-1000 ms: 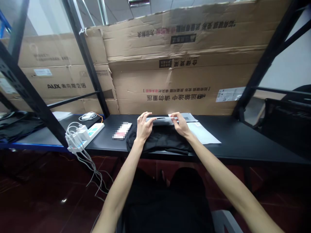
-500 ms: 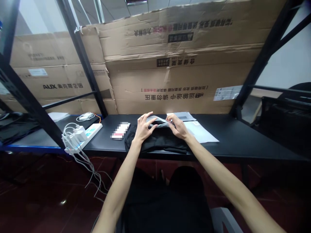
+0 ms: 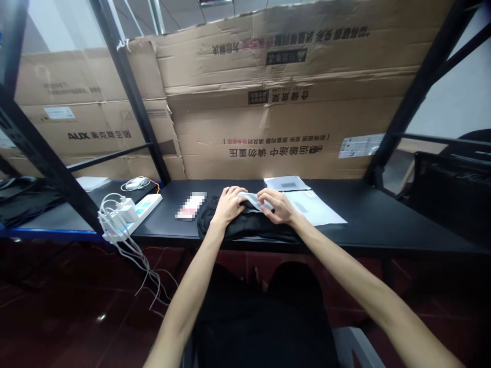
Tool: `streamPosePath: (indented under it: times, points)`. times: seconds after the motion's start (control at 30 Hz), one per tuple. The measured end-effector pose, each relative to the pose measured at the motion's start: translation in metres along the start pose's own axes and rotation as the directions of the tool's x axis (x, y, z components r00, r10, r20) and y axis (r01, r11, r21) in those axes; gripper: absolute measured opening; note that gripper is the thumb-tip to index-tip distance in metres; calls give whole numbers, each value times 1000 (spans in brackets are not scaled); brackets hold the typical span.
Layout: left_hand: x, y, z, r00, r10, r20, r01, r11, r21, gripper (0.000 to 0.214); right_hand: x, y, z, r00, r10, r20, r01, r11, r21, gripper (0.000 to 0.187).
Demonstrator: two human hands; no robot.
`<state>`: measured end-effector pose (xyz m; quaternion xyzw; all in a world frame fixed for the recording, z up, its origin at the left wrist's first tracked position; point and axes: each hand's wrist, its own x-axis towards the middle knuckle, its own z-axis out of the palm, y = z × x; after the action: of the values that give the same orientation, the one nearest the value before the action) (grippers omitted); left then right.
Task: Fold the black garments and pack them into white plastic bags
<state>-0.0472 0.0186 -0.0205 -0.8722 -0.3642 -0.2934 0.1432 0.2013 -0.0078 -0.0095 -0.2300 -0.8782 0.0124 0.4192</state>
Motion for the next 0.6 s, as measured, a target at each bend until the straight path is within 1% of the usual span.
streamPosePath:
  times: [0.03,0.07,0.1,0.13,0.17,0.2,0.23,0.27,0.3,0.33,0.43,0.5,0.53,0.6]
  points:
    - [0,0,0,1000,5,5,-5,1000,0,26,1,1,0,999,10,-43,-8,999,34,19]
    - [1,-1,0,1000,11,10,-11,1000,-1,25,2,2,0,993,44,-109,-36,997,74,23]
    - [1,-1,0,1000,16,10,-16,1000,-2,24,3,5,-1,976,109,-187,-88,989,118,27]
    - [1,-2,1,1000,23,9,-23,1000,-3,23,5,8,-1,945,204,-258,-166,973,162,32]
    - [2,-2,1,1000,29,5,-29,1000,-4,22,7,13,-1,896,322,-305,-268,941,208,35]
    - [2,-2,1,999,38,-4,-38,999,-5,22,8,18,-1,836,445,-321,-377,891,252,37]
    - [2,-2,1,999,47,-16,-47,999,-6,21,10,23,0,774,552,-309,-477,830,289,39]
    - [3,-2,2,998,57,-31,-57,998,-6,20,10,28,1,722,632,-280,-553,771,315,39]
    - [3,-2,2,997,66,-48,-66,998,-7,20,10,33,3,688,683,-244,-603,726,332,39]
    - [3,-2,2,995,75,-67,-76,997,-7,20,10,37,5,666,719,-197,-640,687,343,39]
    - [5,-1,2,985,103,-138,-104,995,-6,22,8,42,8,619,785,23,-739,573,355,36]
    - [5,-1,1,973,123,-196,-127,992,-9,22,6,40,7,585,798,148,-786,511,347,36]
    - [5,-1,1,965,130,-228,-137,991,-14,21,6,38,5,579,795,180,-794,499,348,37]
    - [5,-1,-1,948,136,-288,-149,988,-27,20,5,33,1,589,782,206,-787,498,364,41]
